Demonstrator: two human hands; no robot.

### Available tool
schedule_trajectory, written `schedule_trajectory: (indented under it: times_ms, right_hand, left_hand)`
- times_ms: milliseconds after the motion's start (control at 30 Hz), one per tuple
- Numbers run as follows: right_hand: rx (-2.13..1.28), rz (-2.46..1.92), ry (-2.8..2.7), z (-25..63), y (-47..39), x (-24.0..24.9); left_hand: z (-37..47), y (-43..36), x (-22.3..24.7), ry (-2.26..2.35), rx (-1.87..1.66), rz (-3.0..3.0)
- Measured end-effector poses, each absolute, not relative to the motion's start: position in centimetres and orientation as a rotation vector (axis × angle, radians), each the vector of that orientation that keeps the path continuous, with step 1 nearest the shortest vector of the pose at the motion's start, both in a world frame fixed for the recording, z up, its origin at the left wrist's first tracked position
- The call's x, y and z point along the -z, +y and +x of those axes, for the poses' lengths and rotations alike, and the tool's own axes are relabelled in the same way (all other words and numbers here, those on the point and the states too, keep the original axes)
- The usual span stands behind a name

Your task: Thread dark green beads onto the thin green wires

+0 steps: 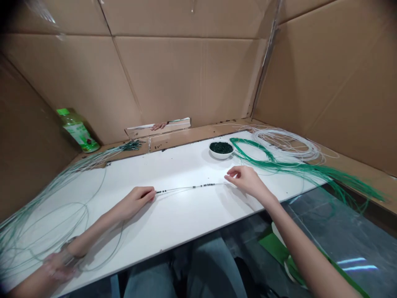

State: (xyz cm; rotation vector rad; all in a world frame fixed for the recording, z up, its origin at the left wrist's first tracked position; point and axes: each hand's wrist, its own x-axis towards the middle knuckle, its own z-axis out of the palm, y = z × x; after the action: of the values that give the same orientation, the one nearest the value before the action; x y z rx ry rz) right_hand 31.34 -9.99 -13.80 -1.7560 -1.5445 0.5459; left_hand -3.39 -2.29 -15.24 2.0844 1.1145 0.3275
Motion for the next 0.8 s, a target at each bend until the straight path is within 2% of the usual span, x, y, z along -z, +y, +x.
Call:
schedule_trajectory:
  times_ms: [100, 267, 367, 800]
  right_hand:
    - [-0.296, -1.697, -1.661, 27.2, -10.2, 12.6]
    - [-0.278, -1.364, -2.12, 16.9, -8.6, 13.8]
    - [-0.254, -1.293, -2.229, 13.7, -7.1, 14.9]
    - [-0.121, -1.432, -2.233, 15.8, -6.6, 16.8]
  left_hand:
    - [-3.8, -2.2, 15.2, 1.072, -0.319, 2.098]
    - [-4.3, -2.0, 15.4, 1.013, -0.333, 2.091]
    - [-4.4, -2.0, 15.8, 1.002, -0.329, 2.078]
    - [-4.5, -1.7, 15.8, 1.027, -0.257, 2.097]
